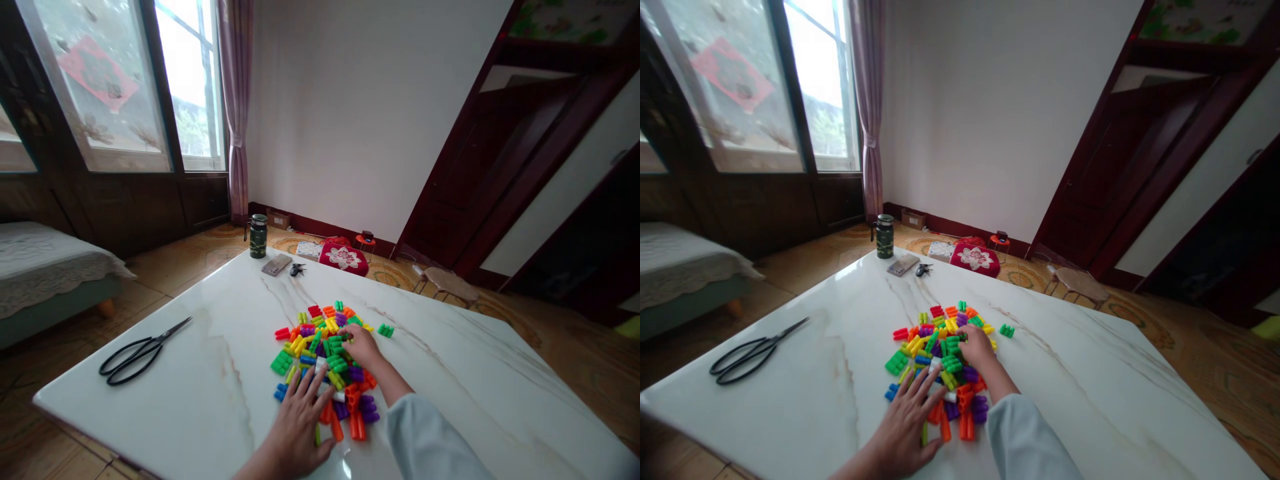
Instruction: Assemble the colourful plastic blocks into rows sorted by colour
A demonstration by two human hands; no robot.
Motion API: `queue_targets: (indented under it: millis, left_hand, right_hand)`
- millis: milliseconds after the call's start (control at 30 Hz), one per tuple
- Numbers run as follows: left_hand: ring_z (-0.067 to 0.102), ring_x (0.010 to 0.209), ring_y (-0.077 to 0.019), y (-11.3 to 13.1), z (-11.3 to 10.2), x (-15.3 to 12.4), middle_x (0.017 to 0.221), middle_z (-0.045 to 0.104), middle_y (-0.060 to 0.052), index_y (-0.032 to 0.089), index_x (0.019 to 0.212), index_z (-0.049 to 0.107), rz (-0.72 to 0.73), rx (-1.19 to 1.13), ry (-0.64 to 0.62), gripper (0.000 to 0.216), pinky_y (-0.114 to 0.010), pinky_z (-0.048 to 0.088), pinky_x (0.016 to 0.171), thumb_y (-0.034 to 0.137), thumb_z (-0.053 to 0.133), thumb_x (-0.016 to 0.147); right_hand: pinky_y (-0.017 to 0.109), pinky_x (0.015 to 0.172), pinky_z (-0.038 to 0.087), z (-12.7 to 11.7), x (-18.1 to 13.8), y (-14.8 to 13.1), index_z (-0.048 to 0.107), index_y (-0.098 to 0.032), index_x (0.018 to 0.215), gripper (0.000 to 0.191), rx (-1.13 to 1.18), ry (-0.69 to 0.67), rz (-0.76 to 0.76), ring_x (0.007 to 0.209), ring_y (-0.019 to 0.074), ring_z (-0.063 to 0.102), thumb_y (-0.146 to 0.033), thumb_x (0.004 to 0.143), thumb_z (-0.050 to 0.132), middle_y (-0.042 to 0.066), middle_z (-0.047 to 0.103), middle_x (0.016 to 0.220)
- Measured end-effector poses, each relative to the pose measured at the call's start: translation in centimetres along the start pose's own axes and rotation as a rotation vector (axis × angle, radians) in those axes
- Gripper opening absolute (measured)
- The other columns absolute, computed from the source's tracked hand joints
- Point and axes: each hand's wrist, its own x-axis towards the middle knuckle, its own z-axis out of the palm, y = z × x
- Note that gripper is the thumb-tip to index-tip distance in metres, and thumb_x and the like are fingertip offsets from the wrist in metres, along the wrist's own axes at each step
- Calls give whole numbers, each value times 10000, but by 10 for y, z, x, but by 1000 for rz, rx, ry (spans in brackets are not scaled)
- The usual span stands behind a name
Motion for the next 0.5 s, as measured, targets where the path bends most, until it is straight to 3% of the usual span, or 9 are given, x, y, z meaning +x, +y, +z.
queue_targets:
  millis: [200, 367, 500]
  left_hand:
    - [263, 1427, -363, 1, 0, -1, 1610, 138, -45, 308, 1465, 336, 14, 46, 35, 821, -588, 234, 1140, 427, 660, 720]
    - [295, 1414, -360, 0, -1, -1, 1608, 152, -48, 314, 1468, 335, 33, 84, 60, 846, -572, 261, 1130, 450, 674, 704]
    - [301, 1412, -354, 0, -2, 0, 1607, 156, -50, 309, 1463, 346, 40, 95, 62, 821, -563, 259, 1130, 452, 662, 719]
  right_hand:
    - [345, 807, 487, 22, -10, -13, 709, -220, 1035, 386, -312, 44, 89, 986, 270, 651, -400, 693, 719, 116, 706, 1051]
    - [301, 758, 480, 30, -8, -20, 695, -235, 948, 321, -294, 119, 64, 921, 241, 665, -282, 637, 755, 84, 719, 962]
    - [284, 744, 469, 20, -17, -27, 647, -250, 974, 272, -165, 188, 57, 894, 209, 666, -229, 707, 698, 40, 714, 966]
